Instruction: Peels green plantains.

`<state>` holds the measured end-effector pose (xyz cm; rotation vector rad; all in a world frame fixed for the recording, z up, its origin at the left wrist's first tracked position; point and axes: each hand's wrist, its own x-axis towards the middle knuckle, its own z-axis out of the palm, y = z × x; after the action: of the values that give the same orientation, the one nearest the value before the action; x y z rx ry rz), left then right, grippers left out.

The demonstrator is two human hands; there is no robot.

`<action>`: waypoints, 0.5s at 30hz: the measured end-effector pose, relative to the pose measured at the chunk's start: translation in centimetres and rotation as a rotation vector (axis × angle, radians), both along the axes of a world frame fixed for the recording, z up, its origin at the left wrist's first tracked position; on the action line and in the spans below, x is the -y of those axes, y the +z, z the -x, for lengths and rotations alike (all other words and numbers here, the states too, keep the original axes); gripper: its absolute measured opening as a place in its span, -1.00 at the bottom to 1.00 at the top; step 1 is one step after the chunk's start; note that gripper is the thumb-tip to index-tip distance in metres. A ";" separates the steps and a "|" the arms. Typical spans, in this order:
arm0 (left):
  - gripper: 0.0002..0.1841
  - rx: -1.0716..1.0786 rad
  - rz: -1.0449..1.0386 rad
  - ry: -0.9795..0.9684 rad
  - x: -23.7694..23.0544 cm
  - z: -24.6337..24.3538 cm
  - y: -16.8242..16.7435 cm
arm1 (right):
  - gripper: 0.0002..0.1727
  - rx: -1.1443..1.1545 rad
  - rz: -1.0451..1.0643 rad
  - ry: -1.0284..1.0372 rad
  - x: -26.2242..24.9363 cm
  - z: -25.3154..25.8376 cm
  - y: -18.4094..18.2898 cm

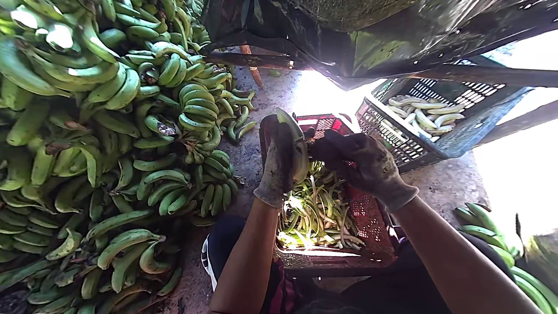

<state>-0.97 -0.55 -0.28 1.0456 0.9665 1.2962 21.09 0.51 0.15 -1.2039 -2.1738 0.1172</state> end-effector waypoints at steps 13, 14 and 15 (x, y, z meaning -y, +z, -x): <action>-0.64 0.191 0.166 -0.180 -0.6 -0.8 -1.6 | -0.45 -0.024 0.187 0.035 0.6 -0.2 0.1; -0.62 0.275 0.182 -0.172 -0.7 -0.4 -1.5 | -0.40 0.018 0.088 0.095 0.9 -0.1 -0.4; -0.58 0.371 0.203 -0.177 -0.9 -0.1 -1.5 | -0.37 0.047 0.005 0.138 1.0 -0.1 -0.7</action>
<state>-0.87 0.40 -1.77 0.6865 0.6894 1.1658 21.16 -0.50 -0.60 -1.0681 -2.2984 0.1541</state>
